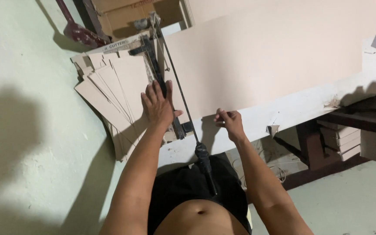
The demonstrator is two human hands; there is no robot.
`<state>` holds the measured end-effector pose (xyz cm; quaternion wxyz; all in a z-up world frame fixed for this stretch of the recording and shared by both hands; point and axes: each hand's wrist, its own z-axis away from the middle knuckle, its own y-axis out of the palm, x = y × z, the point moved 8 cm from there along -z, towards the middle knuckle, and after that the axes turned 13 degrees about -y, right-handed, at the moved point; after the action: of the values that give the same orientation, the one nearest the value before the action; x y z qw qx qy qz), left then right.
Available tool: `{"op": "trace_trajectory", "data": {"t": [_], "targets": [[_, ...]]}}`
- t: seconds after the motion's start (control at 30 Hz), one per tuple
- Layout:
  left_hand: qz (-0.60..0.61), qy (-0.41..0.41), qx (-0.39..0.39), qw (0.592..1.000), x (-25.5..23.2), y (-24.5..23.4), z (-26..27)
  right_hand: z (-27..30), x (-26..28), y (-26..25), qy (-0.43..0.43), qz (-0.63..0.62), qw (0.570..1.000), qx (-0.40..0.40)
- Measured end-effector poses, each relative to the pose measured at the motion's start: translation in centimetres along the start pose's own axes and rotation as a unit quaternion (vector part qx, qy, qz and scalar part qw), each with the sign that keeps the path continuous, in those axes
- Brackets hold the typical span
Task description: The person uses a manual paper cutter to trim a large sheet of light-colored paper. They align the paper against the guide, pull down the cutting arm to slice the sheet, and then remove the cut piece.
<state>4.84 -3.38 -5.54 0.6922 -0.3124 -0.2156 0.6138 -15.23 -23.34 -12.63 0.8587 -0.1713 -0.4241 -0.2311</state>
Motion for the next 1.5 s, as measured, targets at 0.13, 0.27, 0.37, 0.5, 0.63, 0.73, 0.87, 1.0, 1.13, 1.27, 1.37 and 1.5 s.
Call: {"op": "trace_trajectory", "data": {"t": [0.13,0.27,0.37,0.5,0.63,0.73,0.87,1.0,1.13,1.27,1.37,1.5], "targets": [[-0.057,-0.027,0.000,0.998,-0.3,2.0,-2.2,-0.4,1.4,-0.3,0.040,0.128,0.990,0.047],[-0.090,-0.053,0.005,0.995,0.3,3.7,-3.3,5.3,9.5,3.4,-0.028,0.395,0.900,0.181],[-0.107,-0.058,0.002,0.993,0.3,4.3,-3.9,17.3,22.7,8.8,0.047,0.477,0.838,0.260],[-0.074,-0.045,0.011,0.996,0.2,3.3,-2.8,16.8,9.0,10.3,0.067,0.546,0.771,0.321],[-0.057,-0.051,0.015,0.997,0.1,3.9,-3.8,12.4,-3.7,8.3,-0.040,0.545,0.791,0.275],[-0.111,-0.045,-0.027,0.992,-0.1,2.7,-3.0,14.3,2.5,8.5,-0.077,0.486,0.834,0.251],[-0.356,0.122,-0.009,0.927,-2.9,3.2,0.7,19.9,18.0,6.4,0.022,0.249,0.943,0.221],[-0.390,0.318,-0.037,0.863,-3.9,7.7,0.6,14.7,16.0,5.4,0.034,0.203,0.937,0.284],[-0.369,0.339,-0.048,0.864,-0.9,9.2,2.7,4.1,1.8,0.6,0.117,-0.040,0.992,0.038],[-0.344,0.371,-0.049,0.861,2.5,10.1,5.0,-2.0,-1.6,-2.8,0.107,-0.173,0.972,-0.116],[-0.253,0.345,-0.064,0.902,3.8,4.2,5.8,-1.6,-5.3,-5.7,0.058,-0.143,0.981,-0.116],[-0.187,0.283,-0.085,0.937,2.4,1.7,3.5,2.7,-1.5,-2.9,0.063,-0.085,0.990,-0.095]]}}
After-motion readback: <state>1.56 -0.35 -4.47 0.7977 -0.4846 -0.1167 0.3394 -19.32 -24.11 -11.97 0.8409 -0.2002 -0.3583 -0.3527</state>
